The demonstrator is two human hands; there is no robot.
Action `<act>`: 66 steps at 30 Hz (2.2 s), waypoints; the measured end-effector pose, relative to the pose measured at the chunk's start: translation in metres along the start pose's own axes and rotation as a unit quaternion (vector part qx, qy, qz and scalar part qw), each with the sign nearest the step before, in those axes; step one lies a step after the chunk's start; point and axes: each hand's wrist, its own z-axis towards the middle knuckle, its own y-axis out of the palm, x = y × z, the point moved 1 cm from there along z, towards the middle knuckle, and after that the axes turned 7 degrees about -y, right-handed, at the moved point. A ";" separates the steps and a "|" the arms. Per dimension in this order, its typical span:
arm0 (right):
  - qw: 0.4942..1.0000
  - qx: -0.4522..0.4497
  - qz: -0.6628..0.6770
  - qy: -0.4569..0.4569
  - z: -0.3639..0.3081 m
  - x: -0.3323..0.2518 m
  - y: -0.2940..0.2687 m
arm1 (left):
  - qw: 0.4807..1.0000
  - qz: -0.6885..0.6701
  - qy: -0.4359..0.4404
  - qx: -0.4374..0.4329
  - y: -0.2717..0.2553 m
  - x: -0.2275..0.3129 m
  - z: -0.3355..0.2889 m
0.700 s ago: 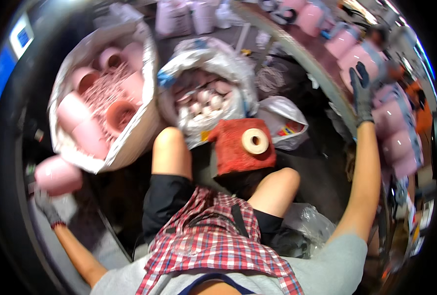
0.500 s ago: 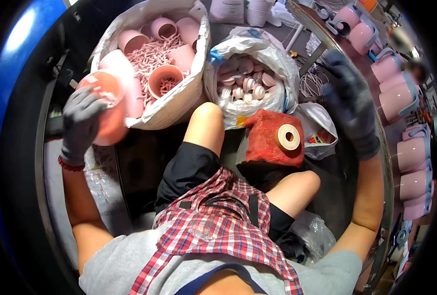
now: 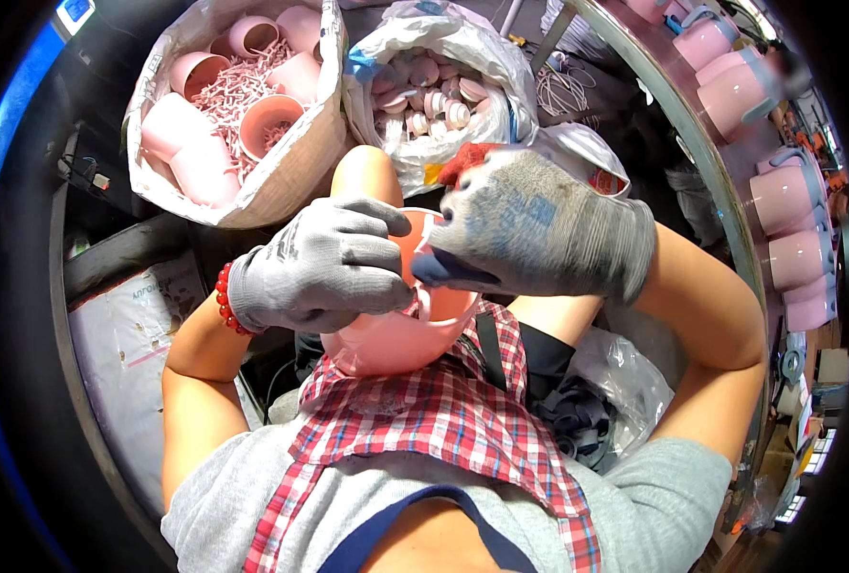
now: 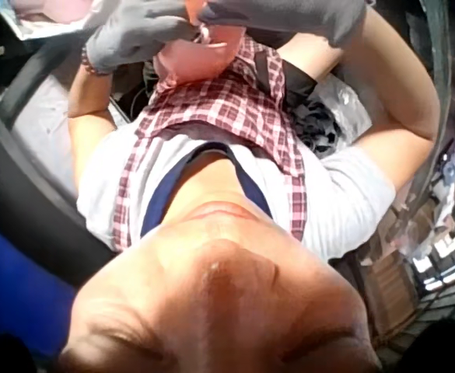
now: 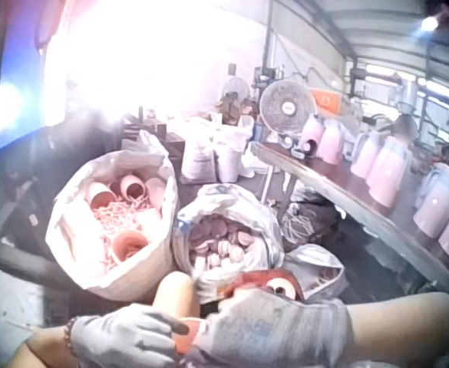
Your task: The person assembles thermos flasks by inserting a grey inner component into a pink outer shell and then placing the finished flasks onto a table.
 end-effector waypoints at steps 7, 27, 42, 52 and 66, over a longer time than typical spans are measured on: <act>0.923 0.275 0.172 0.209 -0.120 0.066 -0.023 | 0.963 0.102 -0.212 0.133 -0.027 0.001 -0.091; 0.535 0.203 0.440 0.692 -0.331 -0.143 0.155 | 0.639 -0.580 -0.431 0.263 0.128 -0.096 -0.018; 0.719 -0.279 0.159 0.616 -0.270 -0.204 0.387 | 0.585 -0.697 -0.389 0.141 0.040 -0.069 -0.005; 0.492 -0.233 0.062 0.837 -0.297 -0.267 0.394 | 0.757 -0.554 -0.347 0.013 0.055 -0.106 0.007; 0.674 0.233 -0.034 0.701 -0.170 -0.124 -0.049 | 0.792 -0.562 -0.236 0.031 0.068 -0.105 0.024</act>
